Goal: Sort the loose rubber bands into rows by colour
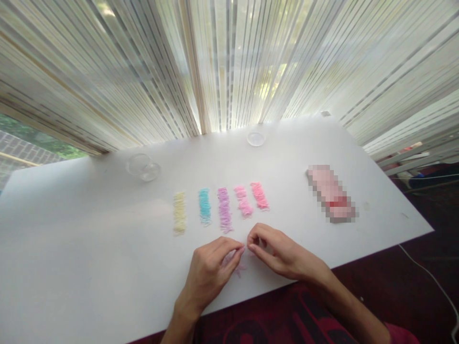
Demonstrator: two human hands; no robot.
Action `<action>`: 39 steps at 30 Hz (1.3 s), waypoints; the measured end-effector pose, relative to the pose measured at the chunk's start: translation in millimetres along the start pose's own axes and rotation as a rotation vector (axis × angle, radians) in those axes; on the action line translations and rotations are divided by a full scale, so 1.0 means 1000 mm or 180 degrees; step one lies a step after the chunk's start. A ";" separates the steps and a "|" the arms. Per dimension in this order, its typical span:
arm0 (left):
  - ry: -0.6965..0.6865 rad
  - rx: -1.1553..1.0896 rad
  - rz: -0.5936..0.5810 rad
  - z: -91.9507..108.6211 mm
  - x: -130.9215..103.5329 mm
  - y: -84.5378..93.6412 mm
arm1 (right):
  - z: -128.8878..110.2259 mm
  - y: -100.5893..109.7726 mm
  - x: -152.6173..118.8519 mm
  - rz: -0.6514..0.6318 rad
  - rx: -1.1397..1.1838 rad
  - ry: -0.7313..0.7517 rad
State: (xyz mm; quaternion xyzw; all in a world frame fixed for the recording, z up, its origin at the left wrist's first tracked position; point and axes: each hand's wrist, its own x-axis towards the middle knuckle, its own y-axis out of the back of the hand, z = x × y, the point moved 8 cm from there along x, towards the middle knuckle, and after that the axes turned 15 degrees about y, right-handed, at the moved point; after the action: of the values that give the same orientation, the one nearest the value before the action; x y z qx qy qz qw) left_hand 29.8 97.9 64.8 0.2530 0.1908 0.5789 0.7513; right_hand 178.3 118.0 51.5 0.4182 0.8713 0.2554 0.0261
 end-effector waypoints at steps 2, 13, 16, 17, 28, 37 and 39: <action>0.0004 -0.0049 0.0004 0.001 0.002 0.000 | 0.003 -0.002 0.000 -0.0001 0.0102 -0.0146; 0.0103 -0.0208 0.0051 -0.005 -0.002 0.001 | 0.027 -0.015 -0.006 0.0148 0.1791 -0.0958; 0.0035 -0.0218 0.0046 0.000 -0.002 0.002 | 0.028 -0.015 -0.006 0.0091 0.1837 -0.1013; 0.0025 -0.0218 0.0041 0.001 -0.002 0.003 | 0.028 -0.014 -0.006 0.0088 0.1837 -0.1018; 0.0298 -0.0326 0.0568 -0.001 0.008 0.014 | 0.026 0.021 -0.003 0.0818 0.0773 -0.0598; 0.0652 -0.0433 0.1051 -0.008 0.011 0.024 | 0.017 0.041 0.017 0.1218 -0.0989 0.0156; 0.0669 -0.0436 0.1090 -0.009 0.011 0.025 | 0.015 0.038 0.018 0.1140 -0.1050 0.0234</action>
State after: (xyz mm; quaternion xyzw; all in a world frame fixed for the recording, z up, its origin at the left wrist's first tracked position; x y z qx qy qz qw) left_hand 8.1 114.8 72.9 0.1683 0.1825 0.7329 0.6334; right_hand 197.9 157.4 59.1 0.5465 0.7301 0.4099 0.0167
